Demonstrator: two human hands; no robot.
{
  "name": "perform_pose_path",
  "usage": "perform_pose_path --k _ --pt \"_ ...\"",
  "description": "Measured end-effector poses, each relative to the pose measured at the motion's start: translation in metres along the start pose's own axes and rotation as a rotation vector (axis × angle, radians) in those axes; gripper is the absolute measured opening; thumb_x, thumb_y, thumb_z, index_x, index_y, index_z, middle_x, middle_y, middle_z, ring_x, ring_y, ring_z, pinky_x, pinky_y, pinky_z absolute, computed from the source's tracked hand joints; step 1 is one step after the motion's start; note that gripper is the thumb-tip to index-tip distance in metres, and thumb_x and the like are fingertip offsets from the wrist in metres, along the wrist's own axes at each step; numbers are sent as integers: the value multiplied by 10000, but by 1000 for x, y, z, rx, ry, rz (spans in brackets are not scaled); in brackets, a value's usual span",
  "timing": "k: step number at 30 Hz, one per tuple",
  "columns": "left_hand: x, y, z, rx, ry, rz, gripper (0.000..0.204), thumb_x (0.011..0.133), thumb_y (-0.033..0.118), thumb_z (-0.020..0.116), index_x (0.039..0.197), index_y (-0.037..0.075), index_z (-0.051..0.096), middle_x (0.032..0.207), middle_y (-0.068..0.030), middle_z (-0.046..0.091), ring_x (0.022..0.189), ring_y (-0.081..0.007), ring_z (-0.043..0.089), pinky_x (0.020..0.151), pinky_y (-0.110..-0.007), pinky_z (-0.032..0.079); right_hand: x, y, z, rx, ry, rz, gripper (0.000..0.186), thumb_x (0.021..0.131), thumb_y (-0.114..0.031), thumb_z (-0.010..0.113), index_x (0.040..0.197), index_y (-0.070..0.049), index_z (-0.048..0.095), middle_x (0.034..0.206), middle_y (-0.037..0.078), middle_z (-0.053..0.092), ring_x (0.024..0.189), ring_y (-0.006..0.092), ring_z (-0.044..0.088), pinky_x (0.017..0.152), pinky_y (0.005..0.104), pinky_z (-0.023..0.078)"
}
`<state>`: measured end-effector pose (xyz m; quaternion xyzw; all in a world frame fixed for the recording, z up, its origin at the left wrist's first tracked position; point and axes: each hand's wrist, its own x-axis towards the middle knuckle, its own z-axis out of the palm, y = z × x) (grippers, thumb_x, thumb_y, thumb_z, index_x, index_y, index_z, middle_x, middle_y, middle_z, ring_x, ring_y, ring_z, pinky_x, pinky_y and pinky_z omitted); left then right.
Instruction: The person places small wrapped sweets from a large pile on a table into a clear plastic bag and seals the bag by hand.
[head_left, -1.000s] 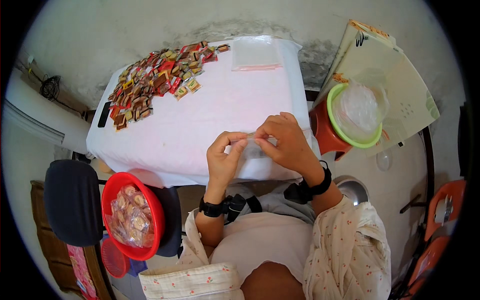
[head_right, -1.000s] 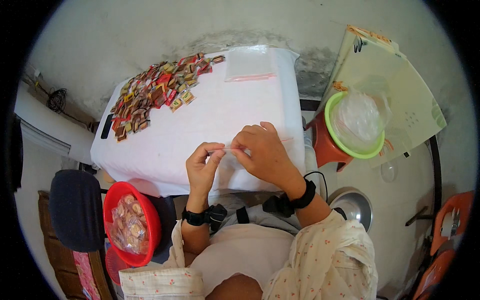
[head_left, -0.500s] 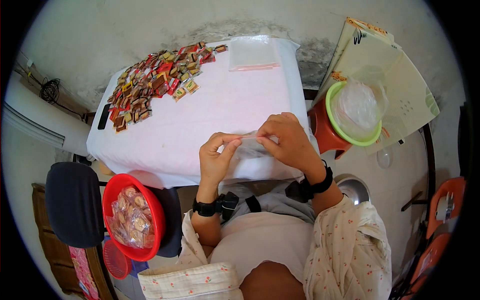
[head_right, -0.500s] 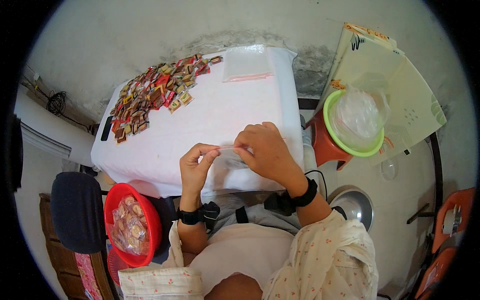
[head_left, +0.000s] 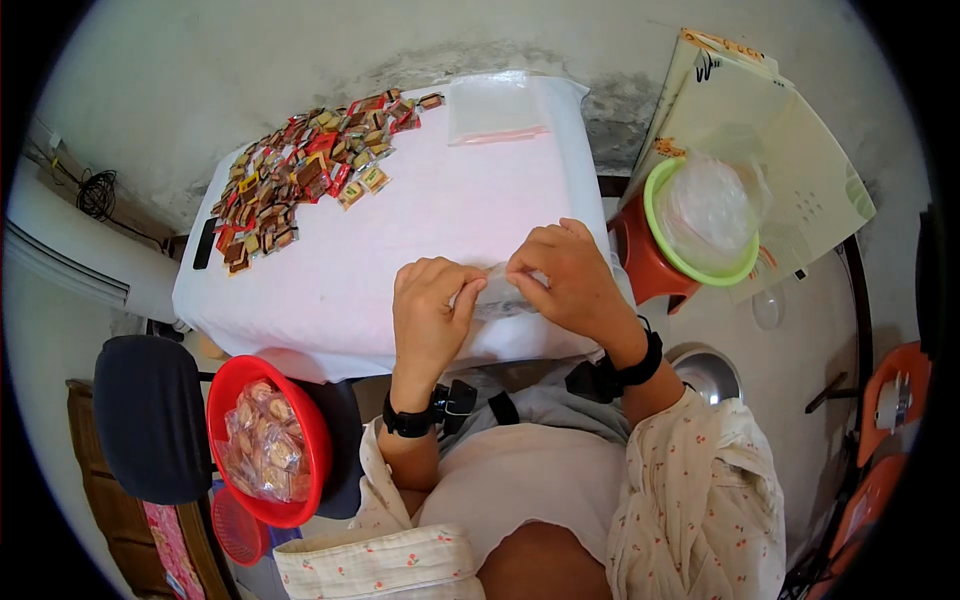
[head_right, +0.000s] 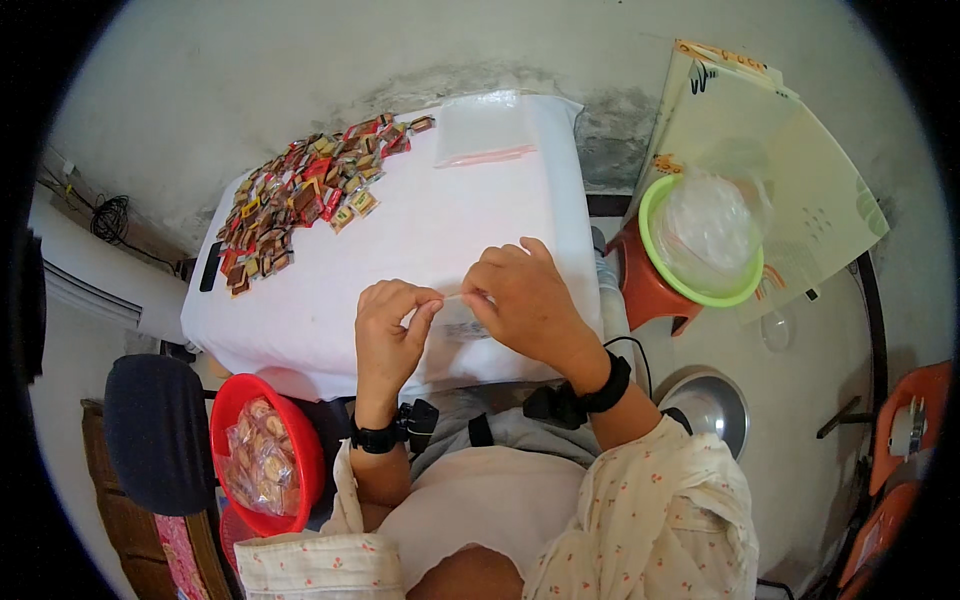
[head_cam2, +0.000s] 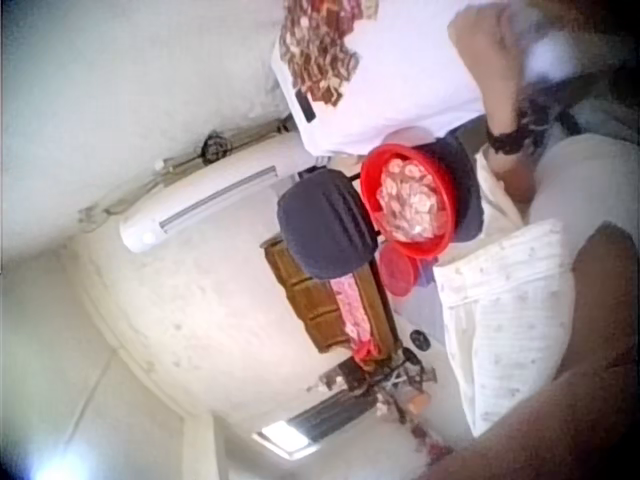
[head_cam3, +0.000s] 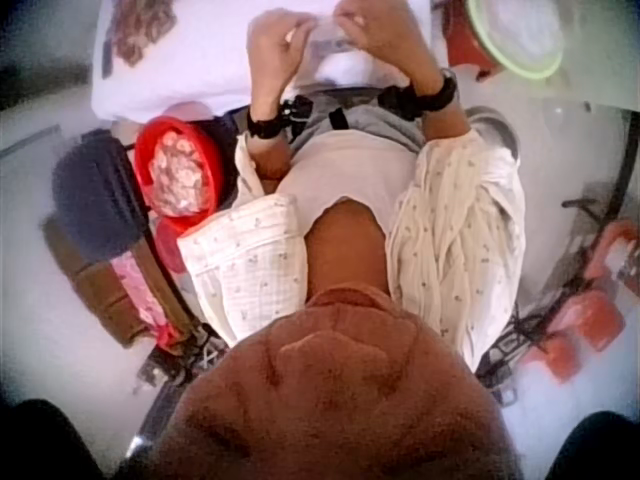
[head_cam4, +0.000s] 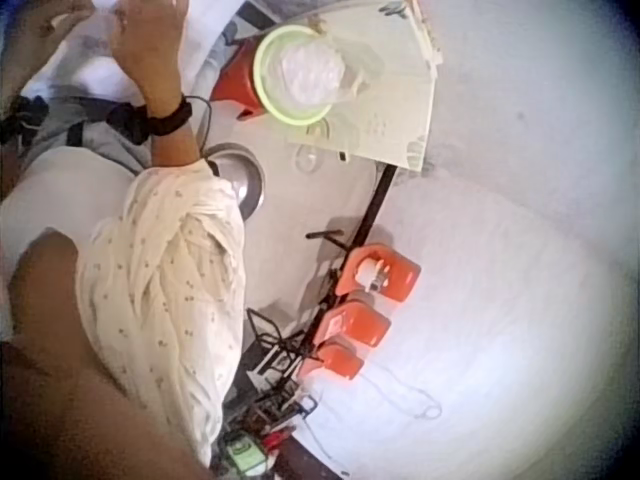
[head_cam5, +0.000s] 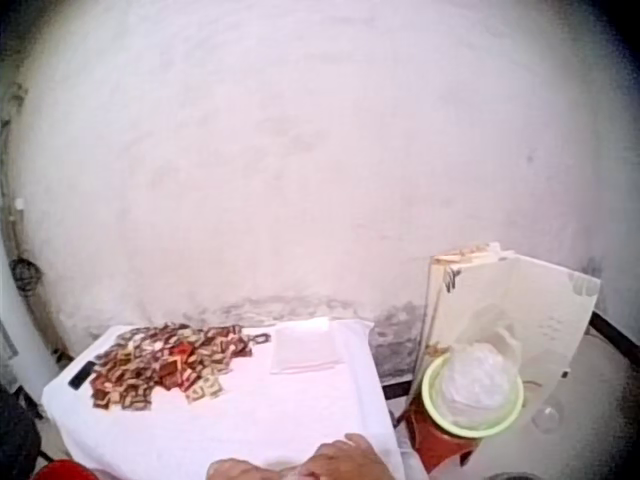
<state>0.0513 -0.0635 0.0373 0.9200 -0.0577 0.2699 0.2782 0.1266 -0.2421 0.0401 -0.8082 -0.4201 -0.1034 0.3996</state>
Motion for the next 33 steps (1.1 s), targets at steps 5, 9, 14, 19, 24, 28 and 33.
perform_pose_path --k 5,9,14,19,24,28,33 --pt "7 6 3 21 22 112 54 777 136 693 787 89 668 744 -46 602 763 -244 558 791 -357 389 1 0 2 -40 1 -27 51 779 -131 651 795 -99 614 784 42 580 809 247 560 959 472 351" --pt "4 0 1 47 20 67 52 779 135 691 789 90 666 745 -43 602 769 -242 559 797 -364 387 -1 5 -4 -26 12 -5 58 780 -129 652 795 -95 607 786 44 580 812 248 561 956 477 355" --pt "9 10 7 83 27 128 51 795 149 680 797 100 667 756 -36 604 786 -238 572 865 -402 388 -1 5 -1 -4 -15 -12 63 780 -130 655 798 -96 604 792 43 591 814 247 566 953 472 358" --pt "3 2 6 125 -12 86 52 803 154 675 820 105 670 772 -38 608 777 -241 580 895 -415 386 -5 12 -4 3 39 -26 67 788 -138 644 799 -92 597 791 51 586 787 240 567 911 439 360" --pt "7 8 11 69 26 77 40 807 145 670 819 107 669 766 -39 610 768 -240 579 877 -412 395 -7 12 -6 20 65 -15 80 780 -131 655 805 -92 590 781 49 587 751 235 569 896 439 369" --pt "5 3 20 -19 21 90 32 805 128 670 805 97 661 760 -42 617 748 -244 575 837 -391 407 -7 14 -3 93 74 1 74 765 -77 667 804 -79 604 758 42 588 750 232 572 888 401 387" --pt "4 2 18 -30 43 63 29 801 110 673 794 88 655 761 -45 623 730 -246 574 815 -372 407 -17 27 -8 213 110 104 72 777 -54 666 821 -34 612 765 59 585 741 202 573 764 317 423"
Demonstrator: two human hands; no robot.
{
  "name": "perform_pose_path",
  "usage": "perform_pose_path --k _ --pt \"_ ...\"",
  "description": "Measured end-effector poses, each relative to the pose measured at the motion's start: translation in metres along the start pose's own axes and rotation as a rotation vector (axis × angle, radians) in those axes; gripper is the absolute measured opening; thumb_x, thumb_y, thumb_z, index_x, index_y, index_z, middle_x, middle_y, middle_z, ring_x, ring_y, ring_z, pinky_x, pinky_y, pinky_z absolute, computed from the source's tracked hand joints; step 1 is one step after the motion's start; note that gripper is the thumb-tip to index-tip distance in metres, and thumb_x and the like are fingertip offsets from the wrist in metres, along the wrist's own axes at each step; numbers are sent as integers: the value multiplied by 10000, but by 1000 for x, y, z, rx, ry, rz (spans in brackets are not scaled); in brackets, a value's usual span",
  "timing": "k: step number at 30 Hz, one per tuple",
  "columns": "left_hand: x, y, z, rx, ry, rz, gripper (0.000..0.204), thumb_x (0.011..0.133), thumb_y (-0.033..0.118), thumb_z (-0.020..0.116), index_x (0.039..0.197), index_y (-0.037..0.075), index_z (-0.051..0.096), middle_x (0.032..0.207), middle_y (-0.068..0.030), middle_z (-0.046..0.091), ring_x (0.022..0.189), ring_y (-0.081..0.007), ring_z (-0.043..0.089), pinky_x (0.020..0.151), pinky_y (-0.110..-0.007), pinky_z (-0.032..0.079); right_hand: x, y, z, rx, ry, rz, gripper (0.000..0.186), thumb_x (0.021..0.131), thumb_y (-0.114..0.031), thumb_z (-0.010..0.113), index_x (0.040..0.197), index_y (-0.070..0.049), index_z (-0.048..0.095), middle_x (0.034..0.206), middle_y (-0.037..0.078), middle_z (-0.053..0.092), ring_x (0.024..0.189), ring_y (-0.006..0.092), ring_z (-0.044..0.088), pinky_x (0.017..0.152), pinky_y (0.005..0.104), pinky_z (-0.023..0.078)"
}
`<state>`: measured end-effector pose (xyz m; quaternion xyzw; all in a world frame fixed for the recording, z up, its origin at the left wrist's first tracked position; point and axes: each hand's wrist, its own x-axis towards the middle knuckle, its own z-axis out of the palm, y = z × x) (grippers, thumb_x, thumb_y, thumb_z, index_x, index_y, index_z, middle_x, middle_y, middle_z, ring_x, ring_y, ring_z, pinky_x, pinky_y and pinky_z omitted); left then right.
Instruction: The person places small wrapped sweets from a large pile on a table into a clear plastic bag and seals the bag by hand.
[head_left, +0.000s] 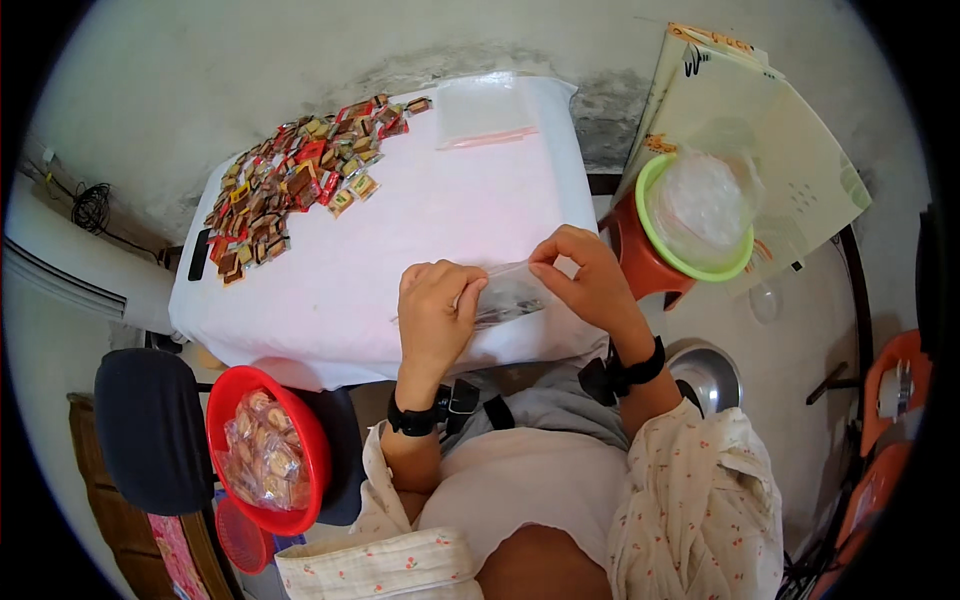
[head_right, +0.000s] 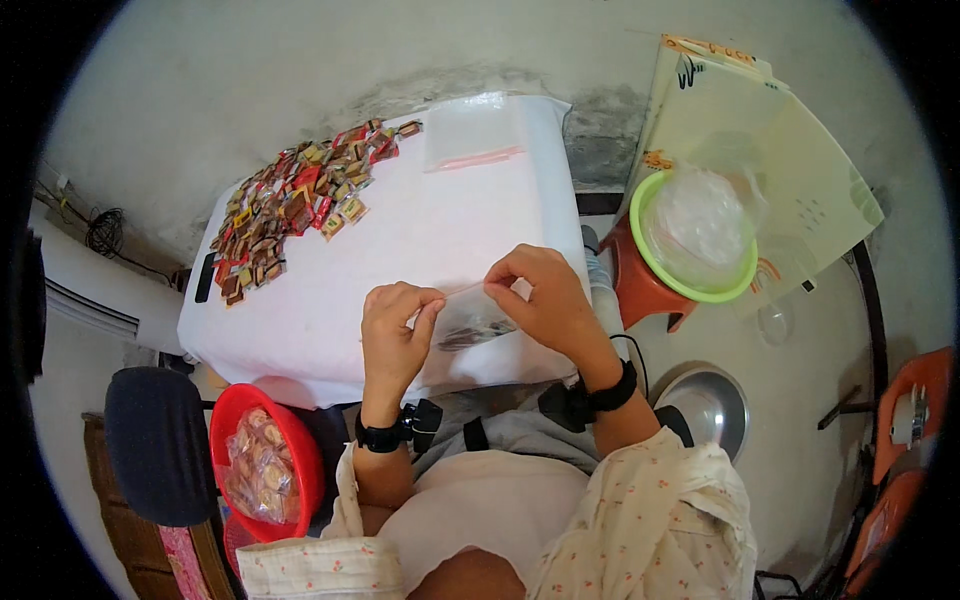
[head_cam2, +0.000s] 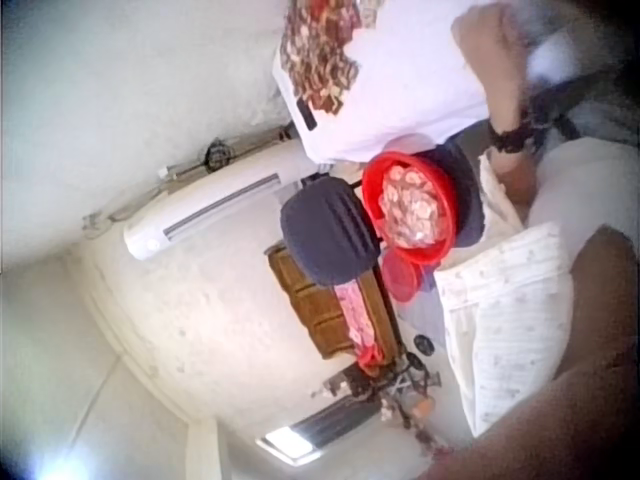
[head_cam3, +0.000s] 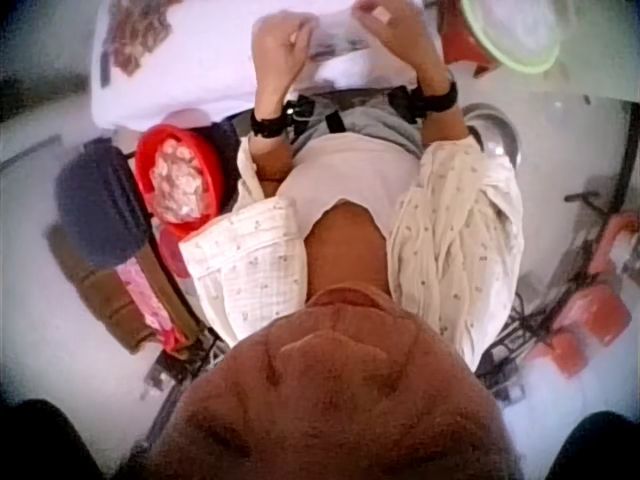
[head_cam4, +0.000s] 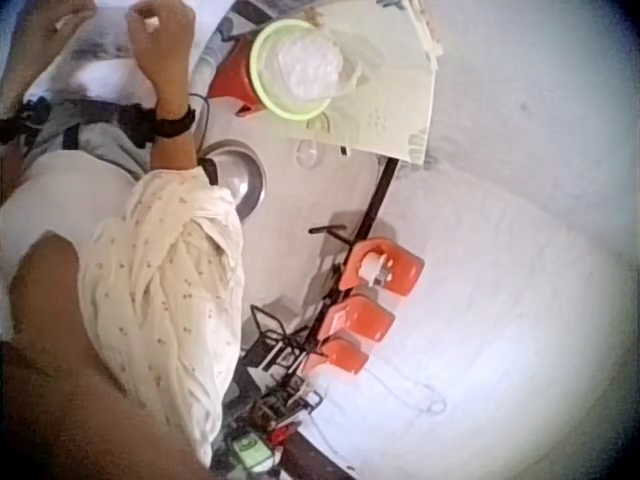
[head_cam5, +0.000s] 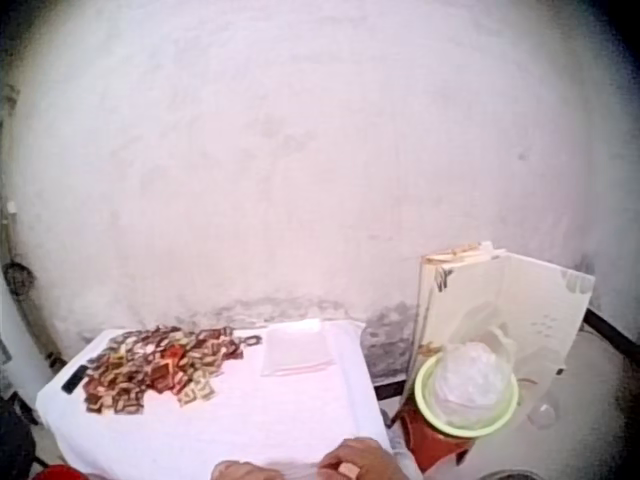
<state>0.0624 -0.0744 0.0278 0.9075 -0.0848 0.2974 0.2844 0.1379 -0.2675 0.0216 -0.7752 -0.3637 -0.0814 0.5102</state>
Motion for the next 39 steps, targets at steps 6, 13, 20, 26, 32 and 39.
perform_pose_path --k 6,13,20,26,32,39 --pt "0 1 0 11 1 -3 40 803 104 672 785 77 649 765 -48 626 729 -246 575 808 -371 407 -4 2 4 198 57 108 92 806 -92 670 839 -13 636 776 92 615 740 207 599 667 308 456" --pt "-2 0 3 -8 -2 -2 38 803 107 673 794 75 653 761 -48 622 725 -250 573 795 -369 409 -5 3 6 195 79 131 85 811 -90 659 823 -14 624 765 90 606 735 211 582 684 309 450" --pt "9 13 14 -110 -49 -2 56 804 113 678 849 80 688 771 -54 638 759 -240 579 776 -350 407 -6 -3 9 157 104 118 86 817 -104 641 820 -20 620 773 96 608 740 250 579 727 333 439" --pt "11 13 25 -109 -46 -16 55 811 137 673 844 94 679 769 -53 613 747 -264 554 756 -360 402 -7 1 10 164 97 90 92 816 -109 643 838 -22 623 797 95 618 761 254 585 743 337 439" --pt "10 15 27 -109 -17 -15 30 803 128 679 820 104 673 762 -51 600 750 -260 549 757 -360 396 -9 3 14 218 88 149 97 815 -115 658 841 -24 639 804 91 628 767 244 590 741 337 443" --pt "13 18 24 -79 -7 -21 48 792 125 691 801 82 672 752 -52 614 753 -252 572 764 -355 405 -8 -1 14 191 128 103 78 811 -96 663 833 -24 642 787 92 625 762 245 588 734 333 442"
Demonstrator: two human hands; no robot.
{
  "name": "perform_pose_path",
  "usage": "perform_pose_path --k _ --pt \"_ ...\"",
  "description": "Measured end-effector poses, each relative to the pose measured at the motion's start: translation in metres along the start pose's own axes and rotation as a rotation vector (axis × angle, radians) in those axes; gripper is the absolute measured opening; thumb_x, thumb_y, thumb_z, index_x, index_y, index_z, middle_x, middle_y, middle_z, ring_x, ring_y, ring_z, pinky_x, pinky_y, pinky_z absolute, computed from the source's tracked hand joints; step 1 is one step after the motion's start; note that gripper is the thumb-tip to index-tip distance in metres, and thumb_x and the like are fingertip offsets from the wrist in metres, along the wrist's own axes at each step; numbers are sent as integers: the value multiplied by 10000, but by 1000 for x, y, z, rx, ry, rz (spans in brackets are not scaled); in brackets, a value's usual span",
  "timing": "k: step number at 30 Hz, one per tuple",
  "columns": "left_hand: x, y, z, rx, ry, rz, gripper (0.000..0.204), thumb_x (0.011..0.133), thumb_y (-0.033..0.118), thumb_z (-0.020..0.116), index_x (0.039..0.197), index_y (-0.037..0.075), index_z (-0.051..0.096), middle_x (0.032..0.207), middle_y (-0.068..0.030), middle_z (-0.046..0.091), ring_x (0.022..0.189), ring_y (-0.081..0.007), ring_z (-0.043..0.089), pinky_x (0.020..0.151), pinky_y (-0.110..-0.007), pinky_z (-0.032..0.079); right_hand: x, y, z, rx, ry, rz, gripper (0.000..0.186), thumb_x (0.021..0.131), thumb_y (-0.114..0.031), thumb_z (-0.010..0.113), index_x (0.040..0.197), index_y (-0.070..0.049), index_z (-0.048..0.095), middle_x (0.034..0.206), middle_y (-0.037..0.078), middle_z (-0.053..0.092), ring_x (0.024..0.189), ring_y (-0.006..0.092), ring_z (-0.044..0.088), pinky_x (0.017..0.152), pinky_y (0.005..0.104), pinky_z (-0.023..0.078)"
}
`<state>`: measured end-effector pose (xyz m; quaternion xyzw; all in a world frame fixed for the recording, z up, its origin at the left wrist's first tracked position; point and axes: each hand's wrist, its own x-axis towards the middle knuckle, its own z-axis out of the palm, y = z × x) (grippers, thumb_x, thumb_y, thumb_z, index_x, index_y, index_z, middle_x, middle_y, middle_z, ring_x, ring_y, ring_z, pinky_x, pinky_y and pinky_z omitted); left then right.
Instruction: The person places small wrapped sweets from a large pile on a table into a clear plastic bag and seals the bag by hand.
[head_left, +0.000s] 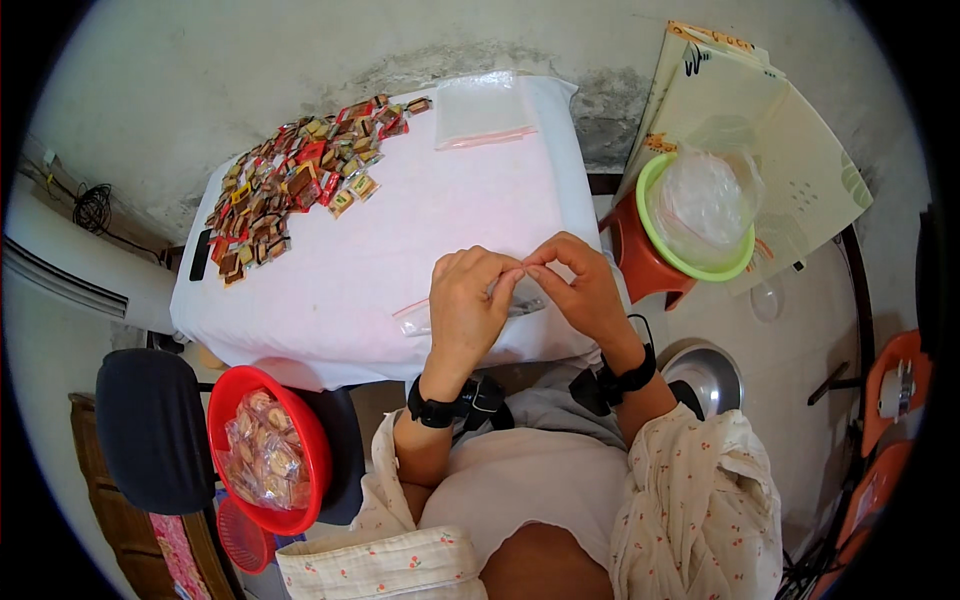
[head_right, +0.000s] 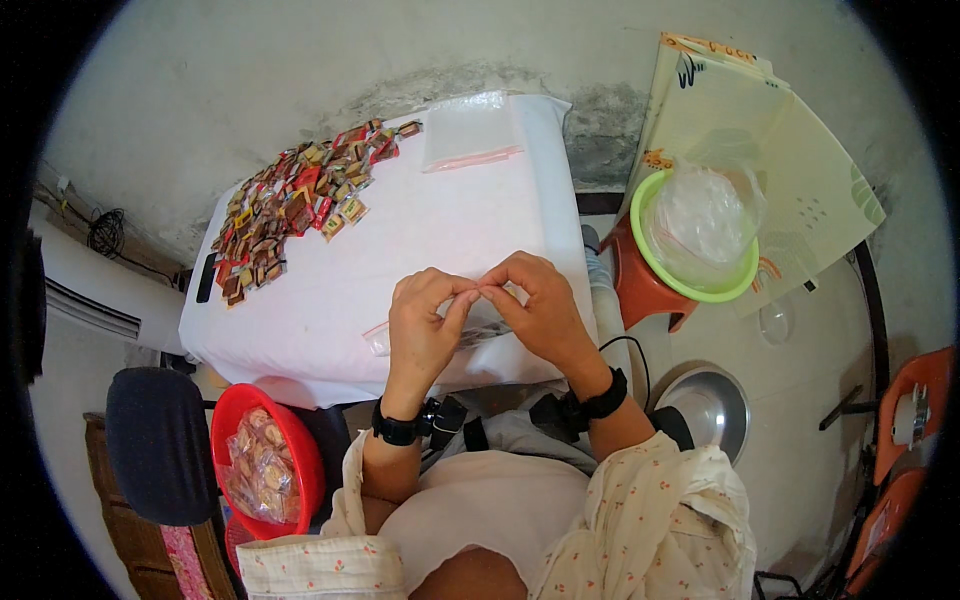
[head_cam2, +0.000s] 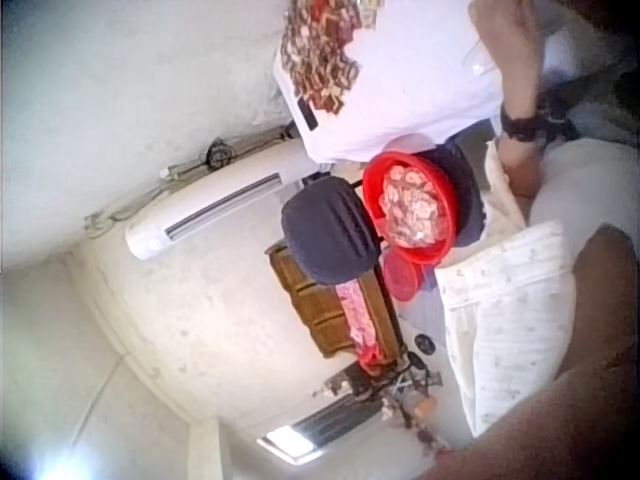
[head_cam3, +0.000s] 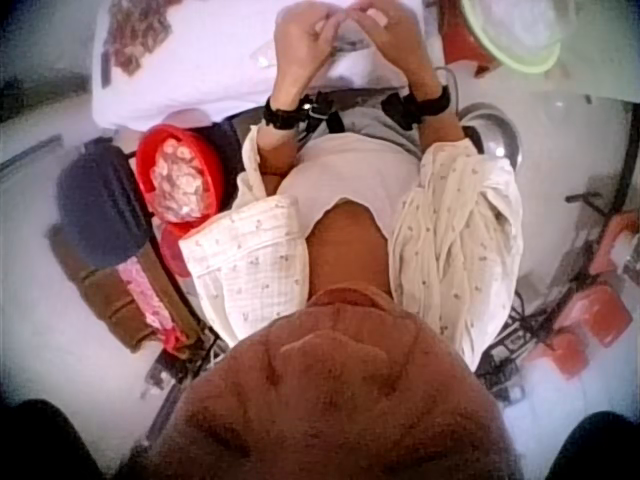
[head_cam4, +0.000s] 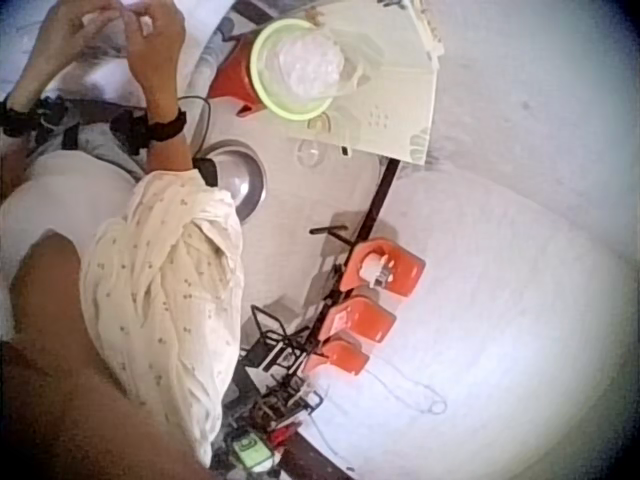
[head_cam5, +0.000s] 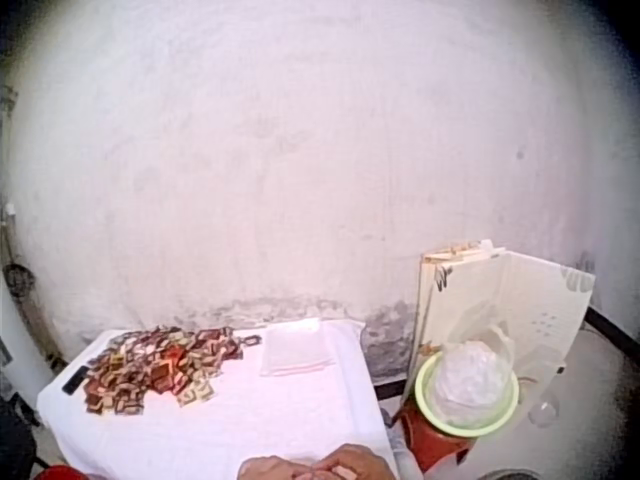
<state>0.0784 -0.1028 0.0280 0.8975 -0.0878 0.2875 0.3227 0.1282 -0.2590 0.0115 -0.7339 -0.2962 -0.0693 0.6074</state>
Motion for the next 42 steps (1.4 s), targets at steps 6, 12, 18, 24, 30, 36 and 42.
perform_pose_path --k 6,12,18,24,30,36,42 --pt "0 -1 -1 -22 -10 9 44 788 136 689 811 103 671 745 -54 585 744 -265 549 740 -363 398 0 -2 0 48 10 11 70 807 -86 664 827 -21 645 781 91 624 748 245 580 727 332 437" --pt "-2 -10 -11 -30 -29 -38 57 779 119 701 794 70 675 739 -67 614 721 -252 581 683 -344 435 1 -1 -4 -51 -46 -7 75 821 -45 660 864 11 637 832 75 626 791 164 594 743 262 450" --pt "-1 -6 -13 -35 -56 -30 50 769 90 707 800 65 676 740 -81 618 693 -255 592 652 -343 443 1 1 0 24 -79 49 76 820 -54 667 864 5 650 836 78 635 786 163 595 737 266 449" --pt "-7 -14 -12 -124 -73 -93 65 768 108 699 789 77 646 736 -74 587 703 -273 574 646 -368 443 0 3 0 -3 -48 -24 84 806 -110 679 839 -33 675 727 82 609 706 223 562 697 324 426" --pt "-5 -8 -19 -138 -121 -133 80 769 42 706 832 19 662 743 -92 594 666 -200 583 616 -291 462 1 5 -2 -48 -74 -25 79 799 -108 687 835 -38 693 704 75 611 704 211 562 717 316 421" --pt "-13 -31 -42 -175 -192 -275 61 781 43 707 822 11 674 729 -67 584 657 -146 546 610 -251 437 -3 11 -8 38 -48 24 84 802 -96 684 847 -29 707 722 76 637 700 200 571 719 310 428" --pt "-27 -58 -69 -195 -145 -320 72 795 64 703 832 13 670 737 -65 597 644 -142 538 603 -252 434 -3 8 -12 142 -44 127 91 827 -65 668 879 1 703 769 74 660 740 150 592 716 266 451"
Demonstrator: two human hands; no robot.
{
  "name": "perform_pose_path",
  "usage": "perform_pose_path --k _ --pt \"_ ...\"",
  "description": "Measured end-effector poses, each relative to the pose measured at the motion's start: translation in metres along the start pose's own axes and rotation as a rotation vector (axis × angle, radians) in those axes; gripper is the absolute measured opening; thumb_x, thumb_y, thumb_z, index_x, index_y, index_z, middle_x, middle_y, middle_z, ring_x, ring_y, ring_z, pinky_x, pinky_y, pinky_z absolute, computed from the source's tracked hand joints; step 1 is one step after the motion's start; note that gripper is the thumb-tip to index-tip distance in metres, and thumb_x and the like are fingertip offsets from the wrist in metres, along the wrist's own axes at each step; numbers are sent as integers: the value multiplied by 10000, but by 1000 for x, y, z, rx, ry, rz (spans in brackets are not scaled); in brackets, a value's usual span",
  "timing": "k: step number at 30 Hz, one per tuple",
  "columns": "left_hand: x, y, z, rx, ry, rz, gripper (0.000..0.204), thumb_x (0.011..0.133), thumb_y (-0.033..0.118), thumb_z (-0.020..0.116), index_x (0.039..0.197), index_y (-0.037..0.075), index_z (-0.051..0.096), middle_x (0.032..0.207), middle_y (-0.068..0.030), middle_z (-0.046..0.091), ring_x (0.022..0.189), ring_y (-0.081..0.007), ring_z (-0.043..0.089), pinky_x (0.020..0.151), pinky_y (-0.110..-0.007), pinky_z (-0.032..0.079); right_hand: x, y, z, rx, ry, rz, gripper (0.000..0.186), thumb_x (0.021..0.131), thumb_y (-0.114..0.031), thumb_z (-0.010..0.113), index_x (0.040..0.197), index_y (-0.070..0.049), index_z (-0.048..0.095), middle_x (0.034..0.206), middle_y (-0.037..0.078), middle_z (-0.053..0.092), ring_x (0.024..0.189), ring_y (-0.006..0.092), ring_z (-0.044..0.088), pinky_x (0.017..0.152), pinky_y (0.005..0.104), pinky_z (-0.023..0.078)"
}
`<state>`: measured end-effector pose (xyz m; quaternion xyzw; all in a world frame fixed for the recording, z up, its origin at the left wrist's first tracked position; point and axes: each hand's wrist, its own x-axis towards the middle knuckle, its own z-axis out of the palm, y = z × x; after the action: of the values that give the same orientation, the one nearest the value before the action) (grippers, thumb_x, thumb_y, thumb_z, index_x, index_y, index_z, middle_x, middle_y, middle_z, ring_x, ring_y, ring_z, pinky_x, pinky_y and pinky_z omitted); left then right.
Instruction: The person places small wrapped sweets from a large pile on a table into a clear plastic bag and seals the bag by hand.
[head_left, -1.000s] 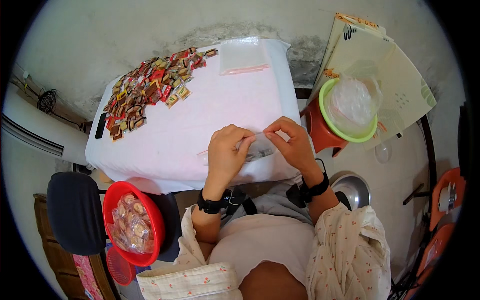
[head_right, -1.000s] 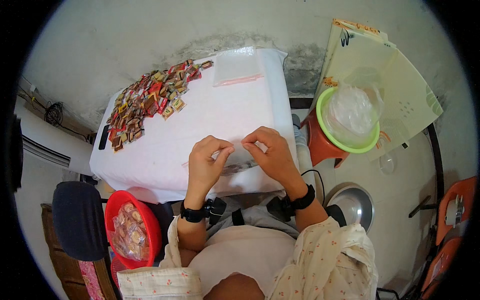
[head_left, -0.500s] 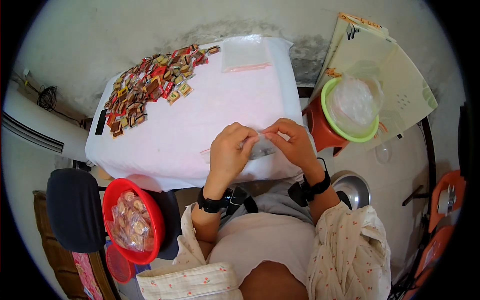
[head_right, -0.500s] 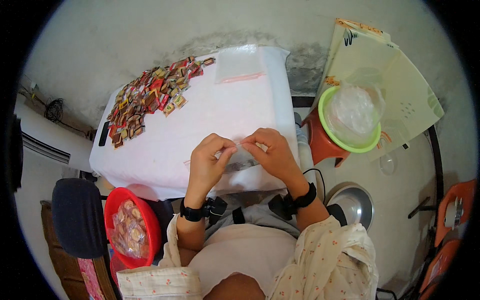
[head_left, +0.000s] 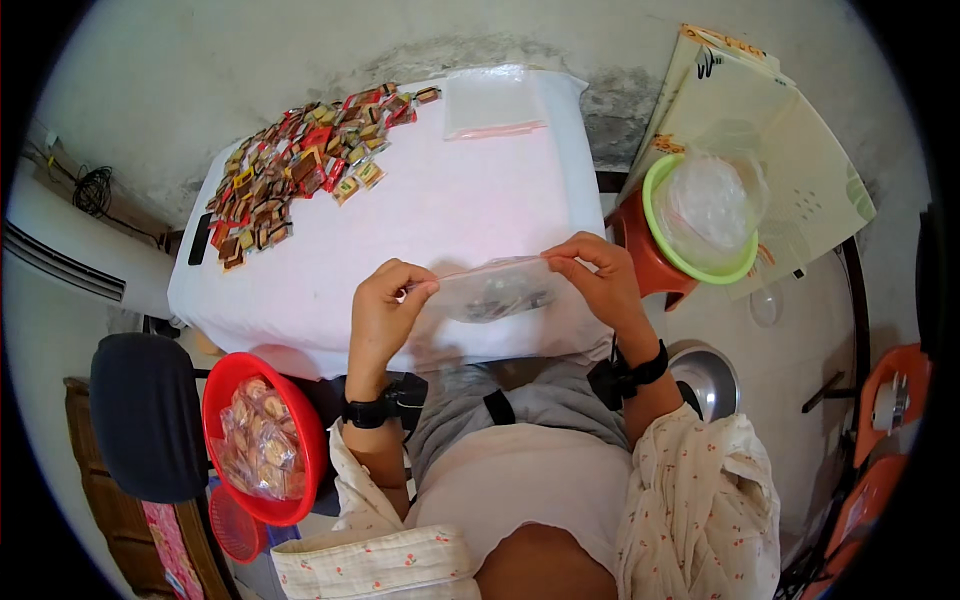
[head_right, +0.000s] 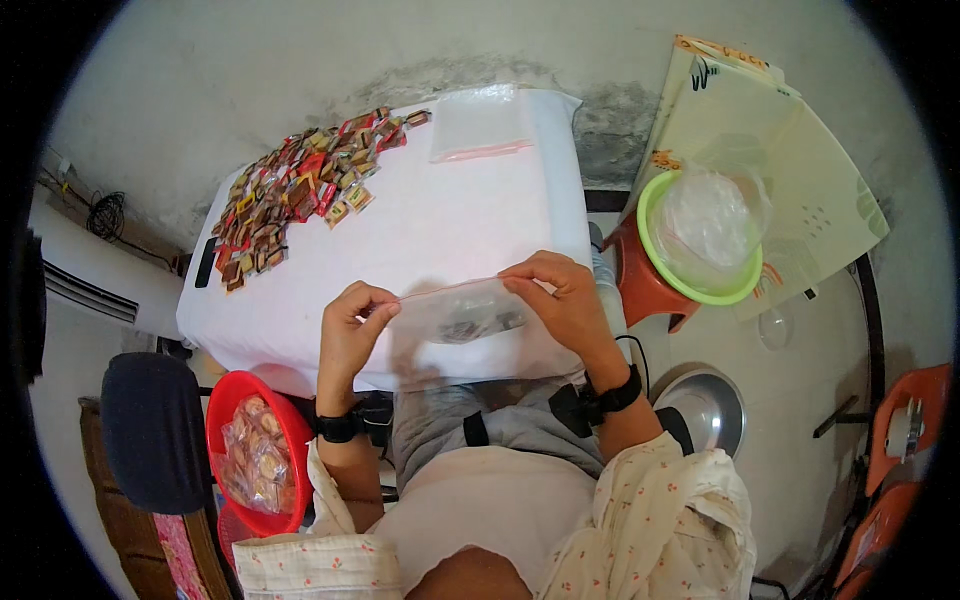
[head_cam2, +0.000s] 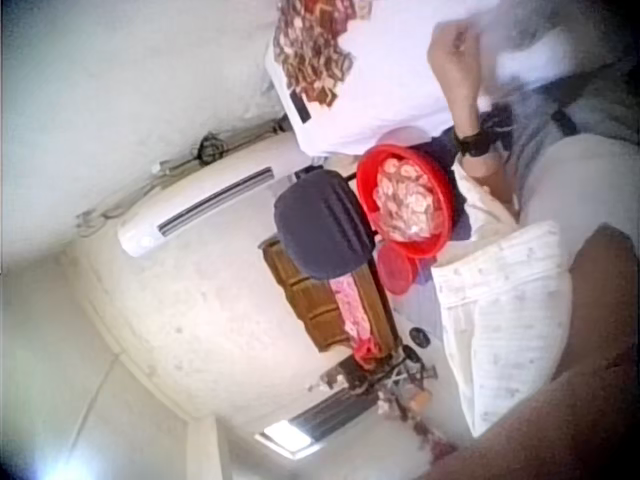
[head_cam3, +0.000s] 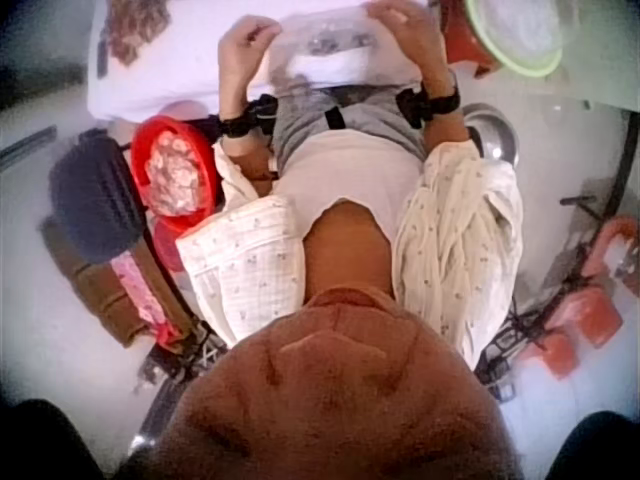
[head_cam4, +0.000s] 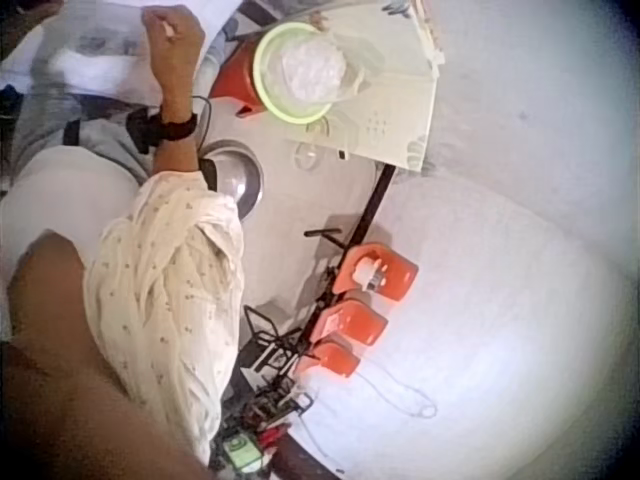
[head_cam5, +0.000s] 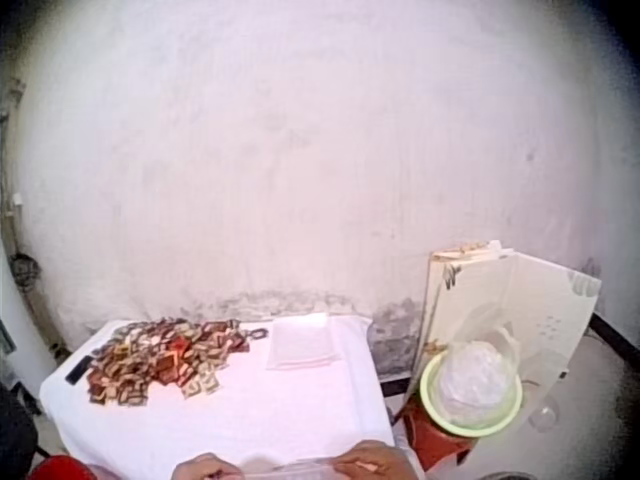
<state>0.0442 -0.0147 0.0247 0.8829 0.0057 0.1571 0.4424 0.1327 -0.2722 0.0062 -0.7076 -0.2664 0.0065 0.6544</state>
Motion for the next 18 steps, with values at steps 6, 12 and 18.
perform_pose_path --k 6,12,18 --pt "2 -24 -8 -95 37 -79 63 821 59 684 818 1 659 736 -9 583 661 -79 506 606 -222 414 3 7 -1 0 -3 26 107 843 -55 646 900 20 696 804 63 661 756 126 591 703 247 456" --pt "29 -44 1 -351 129 -101 79 903 97 619 923 21 626 809 26 582 731 -50 496 670 -194 411 31 15 4 4 45 34 133 879 -83 623 927 19 693 799 64 662 743 102 597 694 230 462" --pt "47 -11 1 -519 209 26 96 941 96 561 971 10 591 897 -36 631 820 -106 590 756 -238 473 56 4 -3 92 133 -109 156 897 -97 609 947 28 688 818 55 648 742 104 601 700 231 468"
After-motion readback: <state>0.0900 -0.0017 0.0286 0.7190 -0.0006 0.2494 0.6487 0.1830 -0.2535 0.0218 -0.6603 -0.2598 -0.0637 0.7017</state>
